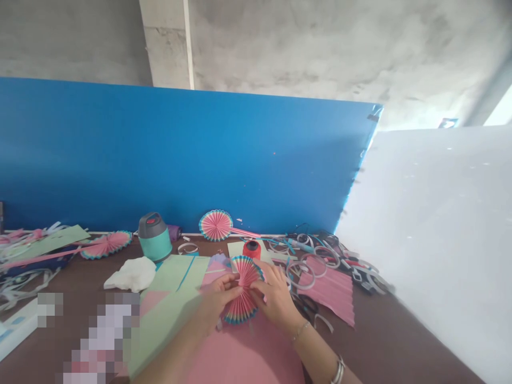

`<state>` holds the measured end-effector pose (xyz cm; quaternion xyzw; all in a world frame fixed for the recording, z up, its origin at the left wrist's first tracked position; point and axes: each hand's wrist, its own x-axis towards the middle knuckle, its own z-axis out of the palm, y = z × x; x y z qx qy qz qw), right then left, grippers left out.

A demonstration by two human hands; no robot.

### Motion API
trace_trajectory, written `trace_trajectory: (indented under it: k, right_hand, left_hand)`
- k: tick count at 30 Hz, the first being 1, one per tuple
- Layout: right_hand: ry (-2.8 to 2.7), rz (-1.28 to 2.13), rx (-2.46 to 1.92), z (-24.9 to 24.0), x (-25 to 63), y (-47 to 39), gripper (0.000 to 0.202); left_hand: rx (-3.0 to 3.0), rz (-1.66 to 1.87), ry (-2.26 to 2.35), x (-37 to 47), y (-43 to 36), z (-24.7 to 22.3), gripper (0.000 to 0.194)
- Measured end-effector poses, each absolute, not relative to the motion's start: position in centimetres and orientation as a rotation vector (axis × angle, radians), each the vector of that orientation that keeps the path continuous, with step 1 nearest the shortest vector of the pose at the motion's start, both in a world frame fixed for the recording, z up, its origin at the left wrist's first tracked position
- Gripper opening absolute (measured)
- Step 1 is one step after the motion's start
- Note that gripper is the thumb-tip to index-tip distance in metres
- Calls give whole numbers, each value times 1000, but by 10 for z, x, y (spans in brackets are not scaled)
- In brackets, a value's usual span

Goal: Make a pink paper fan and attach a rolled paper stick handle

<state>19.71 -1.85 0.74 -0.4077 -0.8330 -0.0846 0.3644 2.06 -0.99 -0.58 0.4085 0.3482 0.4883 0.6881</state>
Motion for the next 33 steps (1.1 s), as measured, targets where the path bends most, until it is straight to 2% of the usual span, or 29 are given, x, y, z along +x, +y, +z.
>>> trace_trajectory:
  k: [23, 33]
  right_hand:
    - [-2157, -238, -1015, 8, 197, -18, 13]
    - [-2119, -258, -1012, 13, 208, -18, 6]
  left_hand:
    - [881, 1113, 792, 18, -10, -2, 45]
    - [844, 1146, 885, 9, -5, 2, 49]
